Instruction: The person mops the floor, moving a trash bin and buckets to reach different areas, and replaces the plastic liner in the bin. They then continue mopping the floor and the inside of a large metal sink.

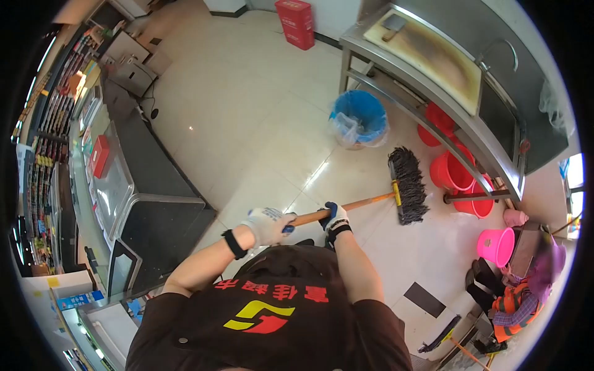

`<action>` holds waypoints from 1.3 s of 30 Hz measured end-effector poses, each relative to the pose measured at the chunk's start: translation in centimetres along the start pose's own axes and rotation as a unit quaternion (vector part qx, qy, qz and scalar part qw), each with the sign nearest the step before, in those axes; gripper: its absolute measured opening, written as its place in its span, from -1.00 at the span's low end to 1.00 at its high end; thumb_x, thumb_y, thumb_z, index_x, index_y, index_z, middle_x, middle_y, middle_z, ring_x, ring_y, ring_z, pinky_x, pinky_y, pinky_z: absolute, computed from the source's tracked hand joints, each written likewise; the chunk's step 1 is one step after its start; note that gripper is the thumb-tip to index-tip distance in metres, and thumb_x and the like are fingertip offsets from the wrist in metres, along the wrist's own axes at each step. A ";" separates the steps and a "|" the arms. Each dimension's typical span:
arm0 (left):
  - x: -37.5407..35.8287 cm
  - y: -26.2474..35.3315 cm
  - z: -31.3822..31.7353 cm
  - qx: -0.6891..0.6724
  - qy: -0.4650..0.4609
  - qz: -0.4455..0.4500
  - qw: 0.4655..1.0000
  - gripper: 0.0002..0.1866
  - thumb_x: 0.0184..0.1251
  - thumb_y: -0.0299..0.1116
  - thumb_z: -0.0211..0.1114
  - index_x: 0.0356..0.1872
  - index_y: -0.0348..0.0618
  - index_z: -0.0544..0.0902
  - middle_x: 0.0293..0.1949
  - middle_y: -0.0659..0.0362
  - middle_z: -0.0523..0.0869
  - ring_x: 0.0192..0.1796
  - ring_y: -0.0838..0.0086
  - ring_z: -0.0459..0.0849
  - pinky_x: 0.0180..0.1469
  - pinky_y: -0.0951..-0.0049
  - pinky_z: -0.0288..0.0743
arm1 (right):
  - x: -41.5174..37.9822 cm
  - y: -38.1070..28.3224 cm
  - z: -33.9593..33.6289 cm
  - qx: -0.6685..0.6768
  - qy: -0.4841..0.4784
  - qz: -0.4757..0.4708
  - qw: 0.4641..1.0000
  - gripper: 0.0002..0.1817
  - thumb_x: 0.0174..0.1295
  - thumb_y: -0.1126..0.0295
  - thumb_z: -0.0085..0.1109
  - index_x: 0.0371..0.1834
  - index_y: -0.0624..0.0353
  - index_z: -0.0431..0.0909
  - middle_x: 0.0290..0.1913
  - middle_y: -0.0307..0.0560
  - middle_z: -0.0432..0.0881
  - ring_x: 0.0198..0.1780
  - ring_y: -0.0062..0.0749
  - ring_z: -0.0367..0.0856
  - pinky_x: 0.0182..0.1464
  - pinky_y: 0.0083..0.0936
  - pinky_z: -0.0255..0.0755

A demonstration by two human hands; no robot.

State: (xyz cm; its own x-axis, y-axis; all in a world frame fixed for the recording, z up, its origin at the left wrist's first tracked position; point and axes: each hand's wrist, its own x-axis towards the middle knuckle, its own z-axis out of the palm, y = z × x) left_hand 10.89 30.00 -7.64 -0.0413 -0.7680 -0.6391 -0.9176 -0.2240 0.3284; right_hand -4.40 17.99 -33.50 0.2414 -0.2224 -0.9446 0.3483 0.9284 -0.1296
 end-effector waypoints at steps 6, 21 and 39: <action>-12.1 -13.7 -1.6 0.010 0.115 -0.032 0.993 -0.68 0.22 -0.15 0.13 -0.04 0.00 0.56 -0.30 0.09 0.69 -0.18 0.21 0.65 -0.17 0.24 0.48 | 4.7 13.7 8.7 -0.033 -0.079 0.168 0.982 -0.72 0.11 0.30 0.19 -0.31 0.19 0.30 -0.42 -0.01 0.44 -0.30 -0.13 0.47 -0.09 -0.28 0.47; -18.7 -29.7 -15.4 0.035 0.266 -0.187 0.945 -0.69 0.07 -0.24 0.25 -0.11 0.05 0.62 -0.47 0.11 0.61 -0.32 0.22 0.62 -0.25 0.25 0.42 | 3.6 22.1 39.3 -0.263 -0.184 0.179 0.930 -0.59 0.04 0.08 0.28 -0.38 0.17 0.37 -0.49 0.05 0.46 -0.43 -0.16 0.50 -0.34 -0.31 0.49; 4.1 -54.2 -32.0 -0.122 0.185 -0.157 0.962 -0.46 0.14 -0.20 0.21 0.18 -0.11 0.42 -0.10 -0.13 0.61 -0.07 0.04 0.60 -0.03 0.17 0.47 | 23.4 9.8 71.1 -0.236 -0.180 0.061 0.953 -0.92 0.05 0.51 0.18 -0.42 0.18 0.47 -0.48 0.01 0.54 -0.38 -0.12 0.56 -0.23 -0.25 0.51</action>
State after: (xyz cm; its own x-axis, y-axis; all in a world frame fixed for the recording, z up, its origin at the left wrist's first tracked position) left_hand 73.08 19.80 -5.85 0.4079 -0.7910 -0.4561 -0.7397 -0.5791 0.3428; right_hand 69.08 0.68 -35.47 0.5785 -0.1137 -0.8077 -0.1279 0.9653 -0.2276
